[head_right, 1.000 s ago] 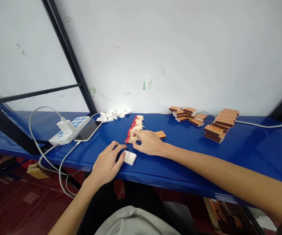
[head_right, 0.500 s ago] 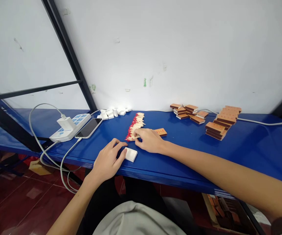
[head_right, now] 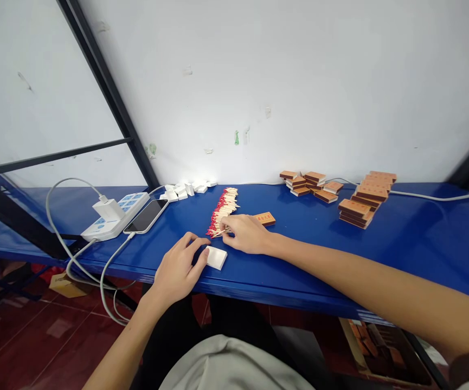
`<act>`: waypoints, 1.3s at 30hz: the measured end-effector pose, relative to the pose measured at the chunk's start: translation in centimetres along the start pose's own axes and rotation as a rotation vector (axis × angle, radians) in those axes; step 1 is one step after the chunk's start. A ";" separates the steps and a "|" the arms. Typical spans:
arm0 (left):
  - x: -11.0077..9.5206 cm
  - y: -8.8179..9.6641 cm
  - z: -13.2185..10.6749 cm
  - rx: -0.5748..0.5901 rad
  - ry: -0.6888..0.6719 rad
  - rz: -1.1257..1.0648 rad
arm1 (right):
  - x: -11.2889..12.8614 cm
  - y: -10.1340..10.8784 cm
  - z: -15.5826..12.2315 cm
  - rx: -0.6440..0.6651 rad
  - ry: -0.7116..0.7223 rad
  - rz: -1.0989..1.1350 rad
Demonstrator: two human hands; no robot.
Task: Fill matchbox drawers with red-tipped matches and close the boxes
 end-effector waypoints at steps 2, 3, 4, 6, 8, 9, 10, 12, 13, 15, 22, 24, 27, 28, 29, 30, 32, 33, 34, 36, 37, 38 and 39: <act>0.1 -0.1 0.0 0.010 0.009 -0.004 | 0.1 0.0 0.0 -0.004 0.015 0.016; 0.1 -0.1 0.0 0.011 0.015 -0.009 | 0.2 0.0 0.0 -0.002 0.027 0.026; 0.1 -0.1 0.0 0.012 0.022 -0.014 | 0.3 0.0 0.0 0.001 0.038 0.038; 0.2 -0.1 0.0 0.007 0.031 -0.025 | 0.5 -0.1 0.0 0.015 0.049 0.063; 0.2 0.0 0.0 0.005 0.034 -0.028 | 0.5 -0.2 -0.1 0.026 0.049 0.085; 0.2 0.0 -0.1 0.004 0.036 -0.027 | 0.6 -0.1 -0.1 0.027 0.050 0.095; 0.2 0.0 -0.1 0.006 0.036 -0.024 | 0.6 -0.1 -0.1 0.026 0.053 0.103; 0.2 -0.1 -0.1 0.012 0.036 -0.017 | 0.8 0.0 -0.1 0.023 0.068 0.118; 0.2 -0.1 -0.1 0.014 0.034 -0.013 | 0.8 0.0 -0.1 0.025 0.075 0.129; 0.1 -0.1 -0.1 0.016 0.030 -0.005 | 0.6 0.2 -0.1 0.030 0.069 0.182; 0.2 -0.1 0.0 0.019 0.026 0.002 | -0.3 1.4 -0.8 -0.033 0.012 0.237; 0.2 -0.1 0.0 0.020 0.026 -0.003 | 0.4 1.2 -1.0 -0.017 0.053 0.126; 0.2 -0.1 0.0 0.017 0.022 -0.016 | 1.1 0.8 -1.1 0.015 0.070 0.051; 0.1 -0.1 0.0 0.016 0.019 -0.018 | 1.0 0.6 -1.1 0.030 0.056 0.053; 0.1 -0.1 0.0 0.014 0.017 -0.019 | 1.0 0.4 -1.1 0.044 0.040 0.062; 0.1 -0.1 0.0 0.012 0.016 -0.019 | 0.9 0.3 -1.1 0.053 0.026 0.068; 0.0 0.0 -0.1 0.008 0.014 -0.015 | 0.8 0.4 -1.1 0.047 0.018 0.056; 0.0 0.0 -0.1 0.005 0.013 -0.013 | 0.8 0.5 -1.1 0.038 0.021 0.041; 0.0 0.0 -0.1 0.002 0.013 -0.013 | 0.8 0.6 -1.1 0.031 0.024 0.026; 0.0 0.1 -0.1 0.002 0.013 -0.014 | 0.9 0.6 -1.0 0.029 0.023 0.004; 0.1 0.1 -0.1 0.002 0.014 -0.014 | 0.9 0.6 -1.0 0.034 0.021 0.001; 0.1 0.1 -0.1 0.003 0.014 -0.013 | 0.9 0.5 -1.0 0.038 0.018 0.001; 0.1 0.1 -0.1 0.006 0.011 -0.009 | 0.9 0.5 -1.0 0.040 0.018 0.002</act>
Point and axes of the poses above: each hand's wrist, its own z-axis towards the middle knuckle, its own y-axis out of the back of the hand, x = y × z, the point moved 9 cm from there along z, towards the middle knuckle, and after that the axes turned 11 degrees about z, right-handed, at the moved point
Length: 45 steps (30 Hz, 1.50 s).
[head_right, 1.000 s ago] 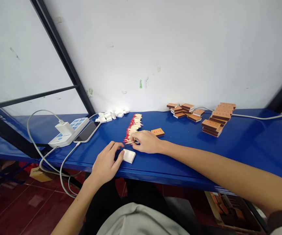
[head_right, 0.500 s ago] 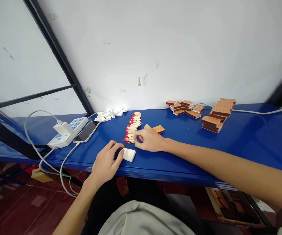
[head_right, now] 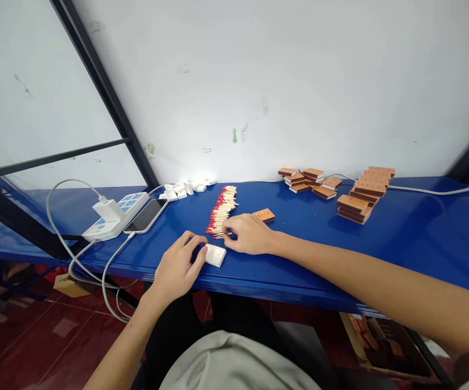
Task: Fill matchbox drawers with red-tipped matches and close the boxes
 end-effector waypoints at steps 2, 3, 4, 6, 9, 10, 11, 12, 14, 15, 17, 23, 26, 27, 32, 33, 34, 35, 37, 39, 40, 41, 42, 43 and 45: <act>0.0 -0.1 0.0 0.011 -0.007 0.014 | 0.0 -0.1 0.0 0.005 0.004 0.003; 0.0 -0.2 0.1 0.020 -0.011 0.024 | -0.1 -0.1 0.0 0.009 0.007 0.003; 0.0 -0.3 0.1 0.032 -0.013 0.034 | -0.1 -0.2 0.0 0.011 0.014 0.003; 0.0 -0.5 0.1 0.052 -0.012 0.054 | 0.0 -0.3 -0.1 0.015 0.040 0.008; 0.1 -0.6 0.1 0.064 -0.006 0.068 | 0.1 -0.3 -0.1 0.004 0.076 0.029; 0.1 -0.6 0.1 0.065 -0.005 0.069 | 0.1 -0.2 -0.1 -0.001 0.076 0.034; 0.1 -0.5 0.1 0.065 -0.006 0.068 | 0.0 -0.2 -0.1 -0.007 0.068 0.036; 0.1 -0.5 0.1 0.063 -0.006 0.065 | -0.1 -0.1 0.0 -0.010 0.058 0.037; 0.0 -0.4 0.1 0.059 -0.008 0.057 | -0.3 -0.2 0.0 -0.004 0.042 0.040; 0.0 -0.4 0.1 0.056 -0.009 0.051 | -0.2 -0.3 0.0 0.008 0.045 0.045; -0.1 -0.3 0.1 0.054 -0.010 0.043 | -0.1 -0.4 0.0 0.030 0.064 0.058; -0.1 -0.4 0.2 0.066 -0.020 0.064 | 0.1 -0.2 0.0 0.026 0.052 0.055; -0.1 -0.5 0.2 0.082 -0.017 0.066 | 0.3 -0.5 0.0 0.068 0.071 0.056; -0.1 -0.5 0.2 0.085 -0.015 0.065 | 0.5 -0.6 0.0 0.083 0.086 0.058; -0.1 -0.5 0.3 0.087 -0.005 0.060 | 0.3 -0.5 -0.1 0.068 0.082 0.058; -0.1 -0.5 0.3 0.087 -0.006 0.060 | 0.1 -0.4 -0.1 0.051 0.059 0.050; -0.1 -0.5 0.3 0.085 -0.006 0.061 | 0.0 -0.3 -0.1 0.037 0.039 0.042; -0.1 -0.5 0.3 0.083 -0.008 0.061 | -0.1 -0.2 -0.1 0.030 0.028 0.035; -0.1 -0.4 0.3 0.078 -0.010 0.063 | 0.0 -0.2 -0.1 0.035 0.038 0.039; -0.1 -0.4 0.3 0.079 -0.008 0.065 | 0.3 -0.3 0.0 0.058 0.062 0.053; -0.1 -0.4 0.3 0.080 -0.006 0.064 | 0.4 -0.4 0.0 0.071 0.073 0.060; -0.1 -0.4 0.2 0.080 -0.005 0.063 | 0.5 -0.5 0.0 0.084 0.081 0.066; -0.1 -0.4 0.2 0.078 -0.004 0.061 | 0.5 -0.6 0.0 0.095 0.087 0.072; -0.1 -0.4 0.2 0.074 -0.004 0.060 | 0.6 -0.6 0.0 0.102 0.093 0.078; -0.1 -0.3 0.2 0.067 -0.006 0.059 | 0.5 -0.7 -0.1 0.104 0.102 0.092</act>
Point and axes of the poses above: each hand's wrist, its own z-axis towards the middle knuckle, its own y-axis out of the back of the hand, x = y × z, the point moved 9 cm from there along z, towards the middle knuckle, and after that the axes turned 11 degrees about z, right-handed, at the moved point
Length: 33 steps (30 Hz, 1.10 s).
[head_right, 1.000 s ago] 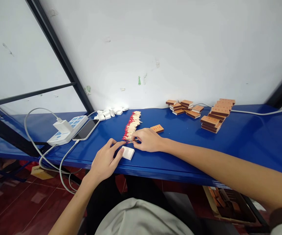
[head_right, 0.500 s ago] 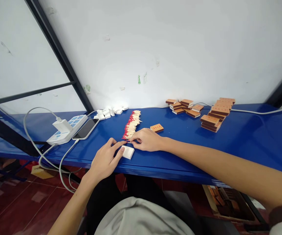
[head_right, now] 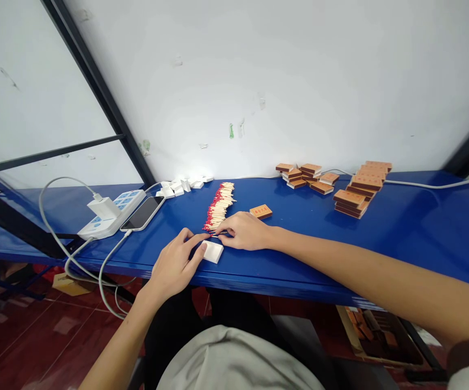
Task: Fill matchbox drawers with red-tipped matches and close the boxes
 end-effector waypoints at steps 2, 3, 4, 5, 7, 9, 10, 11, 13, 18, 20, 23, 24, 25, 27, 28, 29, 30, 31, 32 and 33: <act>0.0 0.0 0.0 -0.003 0.000 0.001 | -0.1 0.0 0.0 -0.004 0.002 0.011; 0.0 0.0 0.0 -0.003 0.000 0.001 | -0.2 0.0 0.0 -0.006 0.002 0.014; 0.0 0.0 0.0 -0.001 -0.003 0.001 | -0.2 -0.1 0.0 -0.007 0.005 0.018; 0.0 0.0 0.0 0.001 -0.006 0.001 | -0.2 -0.1 0.0 -0.007 0.008 0.023; -0.1 0.0 0.0 0.007 -0.012 0.005 | -0.1 0.0 0.0 -0.015 0.012 0.024; -0.1 -0.1 0.1 0.010 -0.012 0.010 | 0.0 0.3 -0.1 -0.046 0.005 0.002; -0.1 -0.1 0.1 0.009 -0.012 0.010 | 0.0 0.5 -0.1 -0.068 -0.004 -0.014; -0.1 -0.1 0.1 0.008 -0.011 0.011 | 0.1 0.7 -0.1 -0.088 -0.013 -0.031; -0.1 -0.1 0.1 0.007 -0.011 0.008 | 0.2 0.9 -0.1 -0.102 -0.030 -0.058; 0.2 -0.1 0.1 -0.014 0.020 0.017 | 0.2 0.8 0.0 -0.080 -0.034 -0.085; 0.3 -0.1 0.1 -0.021 0.038 0.042 | 0.2 0.7 0.0 -0.078 -0.020 -0.076; 0.4 -0.1 0.1 -0.018 0.043 0.061 | 0.2 0.6 -0.1 -0.071 -0.007 -0.069; 0.4 -0.1 0.1 -0.018 0.039 0.060 | 0.2 0.5 -0.1 -0.065 -0.002 -0.068; 0.3 -0.1 0.1 -0.018 0.035 0.056 | 0.3 0.5 -0.1 -0.060 0.004 -0.067; 0.2 -0.1 0.1 -0.018 0.024 0.050 | 0.3 0.5 -0.1 -0.056 0.015 -0.061; 0.2 -0.1 0.1 -0.015 0.018 0.048 | 0.4 0.5 -0.1 -0.056 0.018 -0.057; 0.2 -0.1 0.1 -0.010 0.014 0.046 | 0.4 0.5 -0.1 -0.056 0.018 -0.052; 0.1 -0.1 0.1 -0.005 0.009 0.043 | 0.3 0.5 -0.1 -0.056 0.016 -0.047; 0.1 -0.1 0.1 -0.001 0.006 0.040 | 0.3 0.5 -0.1 -0.053 0.015 -0.043; 0.1 -0.1 0.1 0.003 0.004 0.036 | 0.3 0.4 -0.1 -0.048 0.013 -0.040; 0.0 -0.1 0.1 0.005 0.005 0.032 | 0.3 0.4 -0.1 -0.042 0.011 -0.036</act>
Point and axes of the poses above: each hand's wrist, its own z-axis towards the middle knuckle, its own y-axis out of the back of the hand, x = y × z, the point moved 9 cm from there along z, towards the middle knuckle, and after that the axes turned 11 degrees about z, right-handed, at the moved point
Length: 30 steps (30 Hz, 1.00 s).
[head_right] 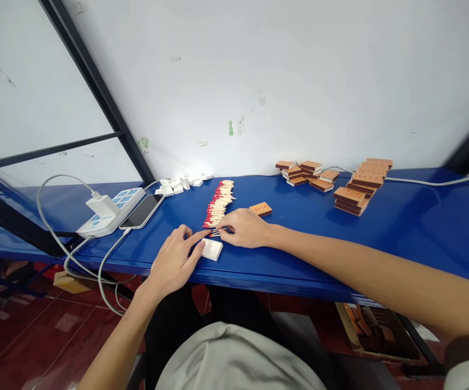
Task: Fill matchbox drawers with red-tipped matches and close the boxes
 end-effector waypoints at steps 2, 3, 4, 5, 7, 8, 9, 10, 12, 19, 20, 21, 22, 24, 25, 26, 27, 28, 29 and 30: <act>0.0 0.0 0.0 0.002 0.003 -0.010 | 0.0 -0.1 0.0 0.008 -0.002 0.009; 0.0 0.0 0.0 0.003 0.005 -0.015 | -0.1 -0.1 0.0 0.010 0.000 0.014; 0.0 0.0 0.0 0.005 0.007 -0.020 | 0.0 -0.1 0.0 0.011 0.004 0.019; 0.0 -0.1 0.0 0.010 0.010 -0.023 | 0.0 -0.1 -0.1 0.010 0.009 0.023; 0.1 -0.1 0.1 0.019 0.020 -0.023 | 0.1 0.0 -0.1 0.004 0.013 0.024; 0.2 -0.1 0.1 0.023 0.028 -0.022 | 0.1 0.0 -0.1 -0.005 0.007 0.021; 0.2 -0.1 0.1 0.024 0.036 -0.020 | 0.0 0.1 -0.1 -0.017 -0.004 0.014; 0.3 -0.1 0.1 0.024 0.044 -0.018 | -0.1 0.3 -0.1 -0.032 -0.019 0.006; 0.4 -0.1 0.1 0.024 0.056 -0.012 | -0.3 0.4 -0.1 -0.055 -0.047 -0.013; 0.4 -0.3 0.1 0.019 0.066 -0.003 | -0.6 0.3 0.0 -0.042 -0.093 -0.037; 0.5 -0.3 0.1 0.017 0.069 0.000 | -0.6 0.3 0.0 -0.037 -0.096 -0.040; 0.5 -0.3 0.0 0.016 0.070 0.002 | -0.6 0.2 0.0 -0.030 -0.101 -0.042; 0.5 -0.3 0.1 0.016 0.072 0.004 | -0.7 0.2 0.0 -0.024 -0.104 -0.042; 0.5 -0.3 0.1 0.019 0.074 0.008 | -0.8 0.1 0.0 -0.018 -0.111 -0.044; 0.5 -0.3 0.1 0.021 0.074 0.010 | -0.8 0.1 0.0 -0.017 -0.113 -0.045; 0.5 -0.3 0.1 0.022 0.073 0.011 | -0.8 0.1 0.0 -0.017 -0.114 -0.045; 0.4 -0.3 0.1 0.023 0.072 0.011 | -0.8 0.1 0.0 -0.017 -0.114 -0.044; 0.4 -0.2 0.1 0.022 0.071 0.012 | -0.8 0.1 0.0 -0.017 -0.113 -0.043; 0.4 -0.2 0.1 0.021 0.068 0.013 | -0.8 0.1 0.0 -0.017 -0.111 -0.040; 0.4 -0.2 0.0 0.020 0.065 0.014 | -0.7 0.1 0.0 -0.016 -0.109 -0.037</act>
Point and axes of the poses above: each hand's wrist, its own z-axis towards the middle knuckle, its own y-axis out of the back of the hand, x = y × z, the point moved 9 cm from there along z, towards the middle knuckle, and after that the axes turned 11 degrees about z, right-handed, at the moved point
